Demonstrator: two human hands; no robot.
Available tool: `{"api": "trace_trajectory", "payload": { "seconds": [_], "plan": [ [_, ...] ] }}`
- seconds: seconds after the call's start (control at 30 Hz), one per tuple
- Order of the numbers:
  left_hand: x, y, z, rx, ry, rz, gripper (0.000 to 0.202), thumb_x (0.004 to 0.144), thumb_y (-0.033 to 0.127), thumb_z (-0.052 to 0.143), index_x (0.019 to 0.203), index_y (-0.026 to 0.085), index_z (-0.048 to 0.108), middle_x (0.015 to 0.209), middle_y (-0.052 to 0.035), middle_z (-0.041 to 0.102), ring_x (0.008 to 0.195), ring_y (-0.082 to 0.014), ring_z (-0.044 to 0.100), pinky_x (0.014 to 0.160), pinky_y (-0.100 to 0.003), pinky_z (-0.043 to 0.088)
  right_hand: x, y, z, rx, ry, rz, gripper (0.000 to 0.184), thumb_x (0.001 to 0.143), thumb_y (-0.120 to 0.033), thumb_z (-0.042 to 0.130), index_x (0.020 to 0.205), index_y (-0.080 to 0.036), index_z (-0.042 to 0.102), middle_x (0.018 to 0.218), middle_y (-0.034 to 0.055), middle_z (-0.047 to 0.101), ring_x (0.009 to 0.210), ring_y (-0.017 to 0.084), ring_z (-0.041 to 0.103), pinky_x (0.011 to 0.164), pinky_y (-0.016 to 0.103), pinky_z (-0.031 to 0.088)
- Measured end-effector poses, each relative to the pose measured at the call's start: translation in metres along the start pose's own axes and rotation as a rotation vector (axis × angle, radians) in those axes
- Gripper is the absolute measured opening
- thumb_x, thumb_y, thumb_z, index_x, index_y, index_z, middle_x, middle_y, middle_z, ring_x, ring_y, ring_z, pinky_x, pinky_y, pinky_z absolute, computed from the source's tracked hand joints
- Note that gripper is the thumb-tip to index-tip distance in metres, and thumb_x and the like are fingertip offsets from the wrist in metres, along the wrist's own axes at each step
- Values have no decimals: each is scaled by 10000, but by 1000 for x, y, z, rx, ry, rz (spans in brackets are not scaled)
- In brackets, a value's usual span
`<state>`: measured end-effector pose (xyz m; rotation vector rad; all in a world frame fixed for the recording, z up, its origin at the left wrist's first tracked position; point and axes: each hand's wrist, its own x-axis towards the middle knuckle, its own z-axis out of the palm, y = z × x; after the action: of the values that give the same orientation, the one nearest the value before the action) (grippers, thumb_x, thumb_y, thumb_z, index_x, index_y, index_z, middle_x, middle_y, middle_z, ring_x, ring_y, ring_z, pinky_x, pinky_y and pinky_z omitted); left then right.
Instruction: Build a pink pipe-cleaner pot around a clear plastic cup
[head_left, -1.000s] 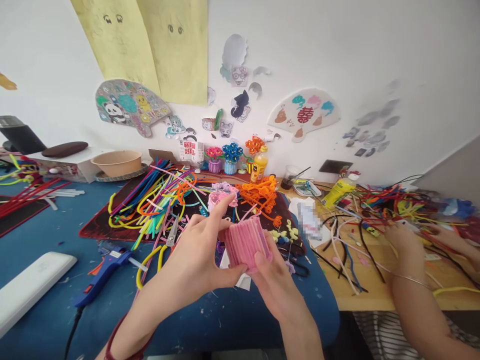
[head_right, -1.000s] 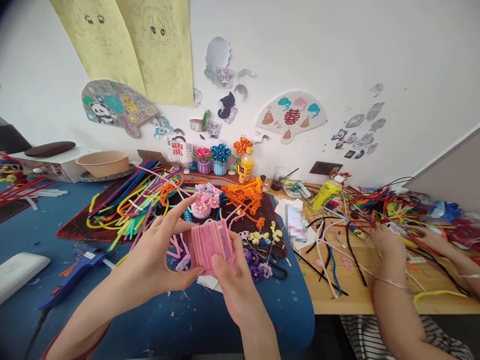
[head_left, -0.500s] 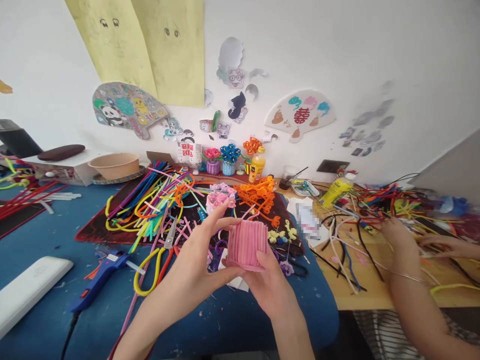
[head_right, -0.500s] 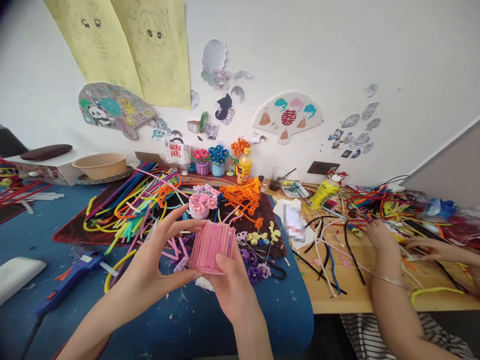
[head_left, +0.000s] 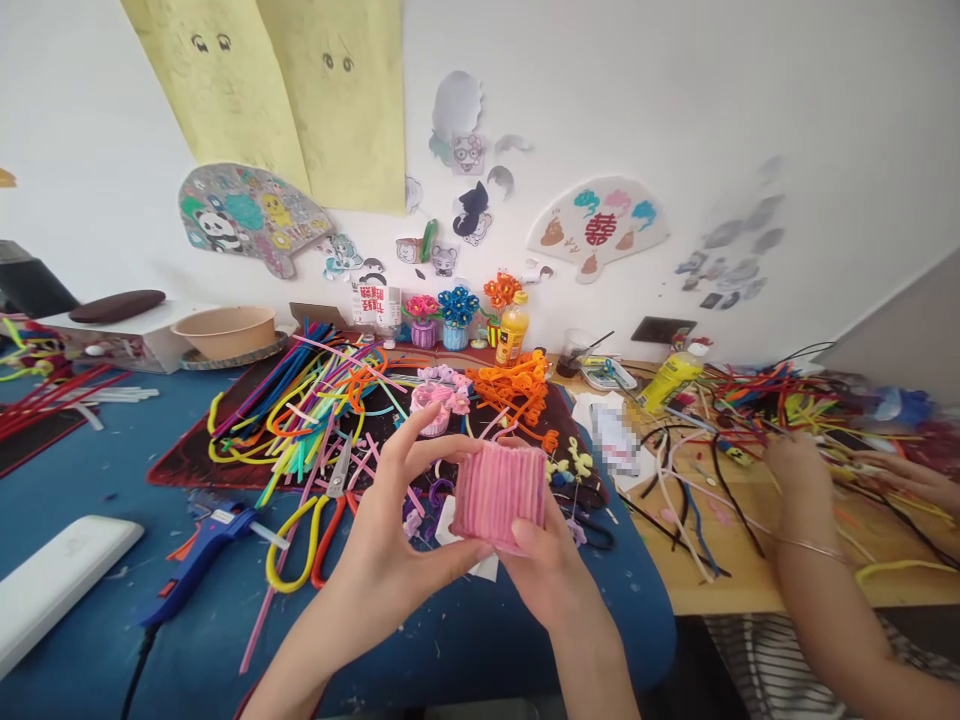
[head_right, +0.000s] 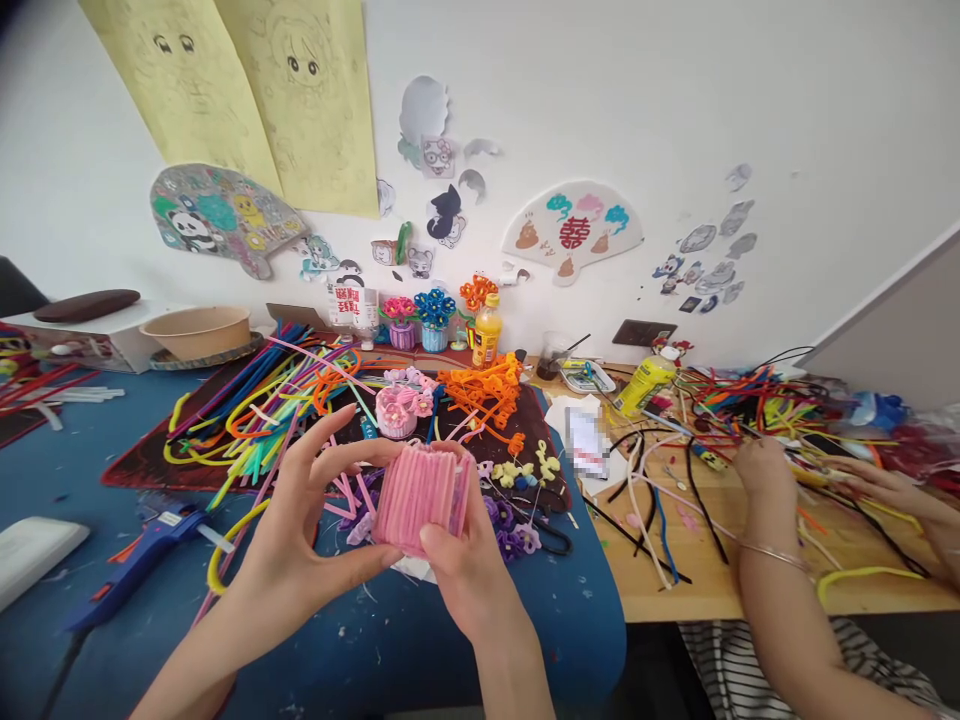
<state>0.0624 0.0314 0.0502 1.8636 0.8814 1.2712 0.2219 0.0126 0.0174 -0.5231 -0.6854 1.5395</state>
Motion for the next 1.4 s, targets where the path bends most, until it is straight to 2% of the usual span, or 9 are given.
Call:
{"api": "trace_trajectory", "payload": {
  "seconds": [0.17, 0.27, 0.37, 0.47, 0.57, 0.7, 0.9, 1.1, 1.4],
  "plan": [
    [0, 0, 1, -6, -41, -2, 867, 826, 366, 778, 1505, 395, 241, 1367, -51, 597, 1306, -245, 529, 1113, -433, 414, -2, 1, 0, 63, 15, 51, 690, 726, -304, 816, 1355, -346, 536, 1113, 31, 727, 1022, 291, 678, 959, 493, 533],
    [-2, 2, 3, 103, 7, 71, 743, 864, 348, 739, 1479, 371, 322, 1419, -63, 558, 1317, -248, 522, 1084, -410, 440, -1, 1, 2, 100, 29, 42, 709, 744, -338, 808, 1392, -341, 522, 1091, 36, 751, 1059, 308, 681, 997, 510, 512],
    [-6, 7, 6, 395, 130, 288, 431, 875, 240, 728, 1269, 302, 566, 1223, -52, 659, 1121, -227, 621, 954, -369, 496, -1, -1, 5, 108, 37, 30, 720, 756, -368, 806, 1412, -330, 512, 1073, 39, 763, 1039, 301, 693, 1004, 499, 509],
    [-9, 12, 9, 621, 216, 464, 252, 853, 125, 722, 1059, 258, 667, 971, -18, 725, 886, -193, 644, 803, -334, 502, -1, -2, 8, 105, 67, 32, 743, 757, -381, 812, 1428, -322, 499, 1046, 39, 771, 996, 298, 708, 975, 489, 526],
    [-10, 13, 9, 703, 228, 532, 254, 846, 93, 700, 1049, 245, 694, 936, -10, 764, 838, -190, 645, 754, -334, 491, -3, -2, 10, 107, 94, 35, 780, 730, -390, 834, 1429, -314, 498, 1029, 50, 773, 992, 316, 707, 947, 501, 535],
    [-12, 15, 5, 796, 202, 584, 277, 854, 75, 654, 1070, 240, 711, 923, 5, 795, 837, -186, 668, 783, -343, 473, -5, -3, 14, 78, 96, 28, 795, 736, -415, 823, 1446, -334, 473, 1120, 62, 761, 1038, 323, 702, 971, 511, 524],
    [-15, 17, -6, 911, 68, 645, 309, 926, 82, 542, 1120, 260, 704, 993, 45, 812, 867, -182, 696, 837, -358, 438, -9, -4, 11, 79, 128, 13, 786, 735, -368, 838, 1436, -356, 483, 1091, 42, 767, 1050, 308, 697, 953, 485, 538],
    [-14, 17, -12, 915, 11, 667, 315, 920, 58, 572, 1162, 219, 693, 1040, 35, 808, 900, -180, 694, 871, -367, 411, -9, -4, 10, 99, 119, 29, 735, 737, -326, 837, 1401, -340, 524, 1006, 28, 769, 951, 282, 713, 909, 458, 552],
    [-14, 14, -13, 923, -44, 753, 307, 970, 41, 458, 1168, 121, 678, 1072, -33, 800, 993, -166, 692, 946, -333, 424, -10, -3, 16, 90, 156, 18, 729, 759, -292, 812, 1419, -327, 505, 1071, 46, 769, 963, 266, 719, 883, 436, 584]
  ]
}}
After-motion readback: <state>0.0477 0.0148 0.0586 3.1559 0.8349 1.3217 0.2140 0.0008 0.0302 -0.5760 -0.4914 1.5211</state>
